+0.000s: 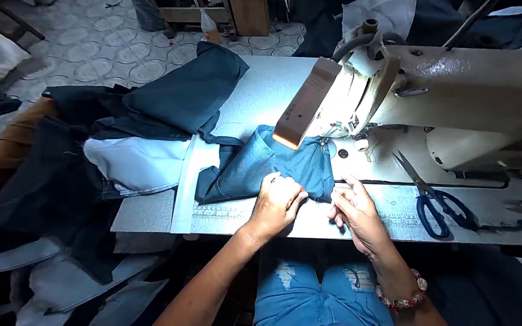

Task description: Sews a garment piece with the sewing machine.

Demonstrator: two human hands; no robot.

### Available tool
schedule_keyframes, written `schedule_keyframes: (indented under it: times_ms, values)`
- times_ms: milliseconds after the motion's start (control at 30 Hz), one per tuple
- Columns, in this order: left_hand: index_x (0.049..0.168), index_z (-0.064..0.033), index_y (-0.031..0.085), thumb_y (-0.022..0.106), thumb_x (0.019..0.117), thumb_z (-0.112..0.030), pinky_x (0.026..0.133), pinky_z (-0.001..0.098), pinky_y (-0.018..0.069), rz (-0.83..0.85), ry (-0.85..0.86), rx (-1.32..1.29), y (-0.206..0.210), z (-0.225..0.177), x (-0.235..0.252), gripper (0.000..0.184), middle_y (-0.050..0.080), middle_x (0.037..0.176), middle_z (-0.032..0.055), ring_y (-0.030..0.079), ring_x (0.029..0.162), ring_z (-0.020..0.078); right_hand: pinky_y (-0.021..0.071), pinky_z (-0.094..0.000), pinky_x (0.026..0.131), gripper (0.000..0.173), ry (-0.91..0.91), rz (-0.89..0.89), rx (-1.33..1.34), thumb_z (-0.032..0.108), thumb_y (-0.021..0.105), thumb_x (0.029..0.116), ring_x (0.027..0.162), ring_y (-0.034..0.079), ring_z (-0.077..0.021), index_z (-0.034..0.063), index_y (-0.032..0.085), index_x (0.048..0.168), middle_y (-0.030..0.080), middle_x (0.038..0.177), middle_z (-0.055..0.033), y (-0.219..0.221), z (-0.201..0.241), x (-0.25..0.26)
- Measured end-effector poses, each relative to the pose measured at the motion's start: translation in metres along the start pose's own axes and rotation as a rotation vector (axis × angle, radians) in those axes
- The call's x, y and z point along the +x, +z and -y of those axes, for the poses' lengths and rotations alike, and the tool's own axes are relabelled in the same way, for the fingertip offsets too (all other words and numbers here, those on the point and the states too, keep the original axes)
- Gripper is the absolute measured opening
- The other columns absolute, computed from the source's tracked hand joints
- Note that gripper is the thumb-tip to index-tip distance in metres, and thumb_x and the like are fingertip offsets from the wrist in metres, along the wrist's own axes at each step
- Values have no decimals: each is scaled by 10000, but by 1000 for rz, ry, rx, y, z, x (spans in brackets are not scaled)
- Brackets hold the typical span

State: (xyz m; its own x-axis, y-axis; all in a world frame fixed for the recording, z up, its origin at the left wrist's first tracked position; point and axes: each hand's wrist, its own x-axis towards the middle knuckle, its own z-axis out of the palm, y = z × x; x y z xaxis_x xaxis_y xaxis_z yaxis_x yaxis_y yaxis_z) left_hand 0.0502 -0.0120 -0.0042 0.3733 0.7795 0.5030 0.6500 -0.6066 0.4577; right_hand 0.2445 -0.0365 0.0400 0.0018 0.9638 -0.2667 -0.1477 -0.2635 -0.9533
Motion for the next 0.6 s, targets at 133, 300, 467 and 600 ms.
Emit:
schedule_keyframes:
  times_ms: [133, 300, 467, 600]
  values:
    - [983, -73, 746, 606, 990, -290, 1002, 505, 440, -15, 31, -16, -3, 1, 8, 259, 742, 986, 73, 694, 978, 195, 533, -149, 654, 479, -337, -23, -144, 11, 623, 917, 714, 619, 1, -64, 505, 1376, 665, 983, -36, 3, -12, 14]
    - [1157, -81, 725, 738, 840, -462, 1045, 631, 414, -31, 90, 132, 11, 5, 36, 496, 667, 1313, 187, 575, 1292, 419, 551, -160, 664, 279, -374, -193, 83, -118, 615, 872, 693, 646, -11, -18, 633, 1132, 677, 794, 16, 21, -7, 19]
    - [1065, -101, 759, 646, 869, -82, 989, 541, 424, -268, 240, 348, 24, 12, 75, 227, 751, 1107, 111, 683, 1103, 319, 469, -167, 466, 192, 335, -173, 808, 48, 346, 1090, 470, 532, -55, 100, 495, 980, 523, 602, 22, 40, 19, -4]
    - [804, -77, 721, 648, 869, -30, 1072, 591, 407, -71, 412, 321, 13, 13, 74, 109, 765, 937, 96, 677, 1158, 348, 397, -139, 402, 201, 272, -155, 732, -30, 350, 1059, 409, 455, -11, 96, 475, 964, 500, 569, 41, 23, 12, -6]
